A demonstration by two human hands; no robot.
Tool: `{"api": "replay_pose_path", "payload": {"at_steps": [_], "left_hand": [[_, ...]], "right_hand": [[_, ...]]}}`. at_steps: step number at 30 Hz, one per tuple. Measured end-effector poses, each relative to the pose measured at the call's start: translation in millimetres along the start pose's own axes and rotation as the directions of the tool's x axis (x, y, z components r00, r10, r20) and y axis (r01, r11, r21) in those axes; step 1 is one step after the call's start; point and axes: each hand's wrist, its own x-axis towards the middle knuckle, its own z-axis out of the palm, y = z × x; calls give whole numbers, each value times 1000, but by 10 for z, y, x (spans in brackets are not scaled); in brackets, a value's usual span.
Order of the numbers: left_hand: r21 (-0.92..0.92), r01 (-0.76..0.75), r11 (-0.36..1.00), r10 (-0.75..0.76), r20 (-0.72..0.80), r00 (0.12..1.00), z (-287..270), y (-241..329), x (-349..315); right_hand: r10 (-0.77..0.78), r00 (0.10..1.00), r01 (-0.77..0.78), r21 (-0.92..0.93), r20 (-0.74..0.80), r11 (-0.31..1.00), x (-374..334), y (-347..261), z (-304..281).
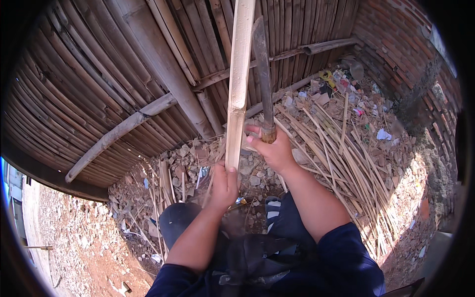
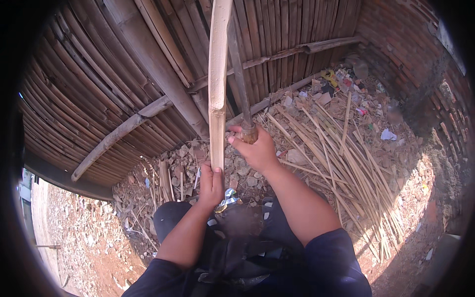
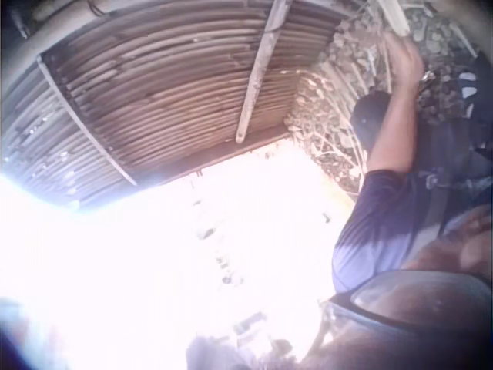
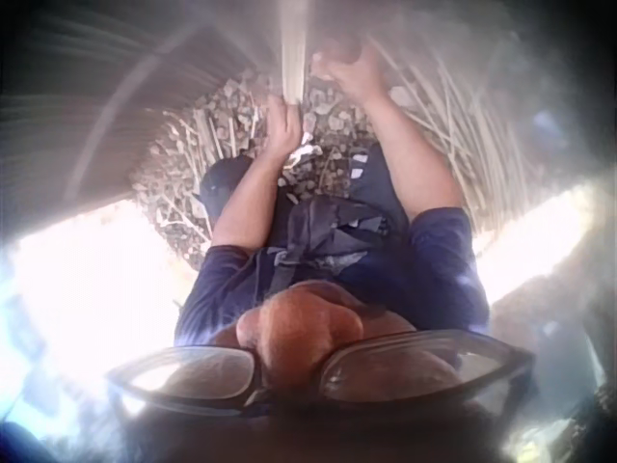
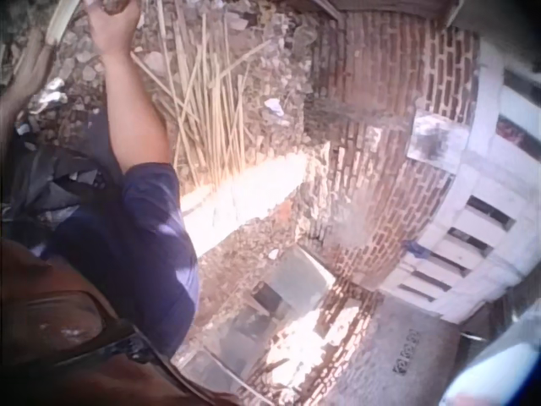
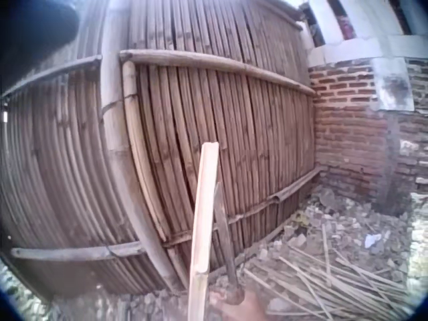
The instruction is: The person strips thin layers from bamboo stalks using a blade held in their right hand.
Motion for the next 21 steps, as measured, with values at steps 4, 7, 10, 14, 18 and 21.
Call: {"api": "replay_pose_path", "payload": {"at_steps": [4,7,10,14,18,21], "left_hand": [[-59,61,996,-59,37,998,81,77,-6],[-41,5,999,-6,-16,1000,61,90,28],[-53,35,998,-33,26,999,25,129,26],[-26,12,1000,-8,137,991,-59,79,47],[256,192,947,-251,222,942,-626,325,43],[312,149,938,-169,37,985,-1434,793,14]], "right_hand": [[-6,1000,6,4,-29,1000,26,109,122],[10,1000,-11,113,6,994,11,70,266],[31,1000,-31,26,2,999,12,78,367],[-13,998,19,-96,65,995,2,42,421],[-20,991,50,-228,133,972,-58,-98,381],[-90,967,159,-287,240,945,-66,-81,294]]}}
